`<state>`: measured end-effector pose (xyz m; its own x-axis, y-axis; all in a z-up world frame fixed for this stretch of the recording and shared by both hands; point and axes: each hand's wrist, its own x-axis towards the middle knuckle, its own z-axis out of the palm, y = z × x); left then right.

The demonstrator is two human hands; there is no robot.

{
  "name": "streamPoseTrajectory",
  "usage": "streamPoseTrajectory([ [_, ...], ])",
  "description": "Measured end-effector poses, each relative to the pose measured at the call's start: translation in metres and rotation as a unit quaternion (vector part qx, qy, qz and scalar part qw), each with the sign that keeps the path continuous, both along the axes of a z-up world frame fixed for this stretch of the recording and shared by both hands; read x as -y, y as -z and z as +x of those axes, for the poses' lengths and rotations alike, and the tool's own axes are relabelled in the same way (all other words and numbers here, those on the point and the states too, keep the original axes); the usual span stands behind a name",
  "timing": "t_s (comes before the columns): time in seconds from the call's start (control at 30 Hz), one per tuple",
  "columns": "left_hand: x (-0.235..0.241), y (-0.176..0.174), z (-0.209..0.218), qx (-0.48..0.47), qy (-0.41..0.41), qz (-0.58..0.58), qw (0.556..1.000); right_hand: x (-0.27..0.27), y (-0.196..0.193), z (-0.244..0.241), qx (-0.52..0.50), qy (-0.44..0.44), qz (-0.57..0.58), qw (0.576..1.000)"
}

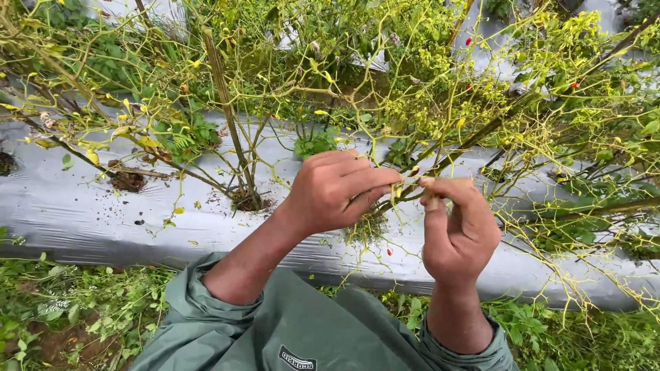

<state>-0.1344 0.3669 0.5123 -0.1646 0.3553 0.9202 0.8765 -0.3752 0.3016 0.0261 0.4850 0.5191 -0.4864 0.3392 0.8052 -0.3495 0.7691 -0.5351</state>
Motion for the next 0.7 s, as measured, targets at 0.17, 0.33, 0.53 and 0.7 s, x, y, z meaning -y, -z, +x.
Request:
streamPoseTrajectory([
  [0.17, 0.000, 0.004, 0.003, 0.007, -0.004, 0.001, 1.000, 0.004, -0.010, -0.004, 0.029, -0.014, 0.003, 0.999],
  [0.33, 0.003, 0.010, 0.006, 0.001, -0.019, -0.003, 1.000, 0.010, -0.013, -0.006, 0.038, -0.010, 0.010, 0.999],
  [0.53, 0.014, 0.010, 0.013, 0.006, -0.022, -0.013, 1.000, 0.004, 0.001, -0.005, -0.005, -0.008, 0.036, 0.999],
  [0.7, 0.019, 0.009, 0.017, 0.020, -0.017, -0.002, 1.000, 0.011, 0.001, -0.005, -0.014, -0.020, 0.029, 0.999],
])
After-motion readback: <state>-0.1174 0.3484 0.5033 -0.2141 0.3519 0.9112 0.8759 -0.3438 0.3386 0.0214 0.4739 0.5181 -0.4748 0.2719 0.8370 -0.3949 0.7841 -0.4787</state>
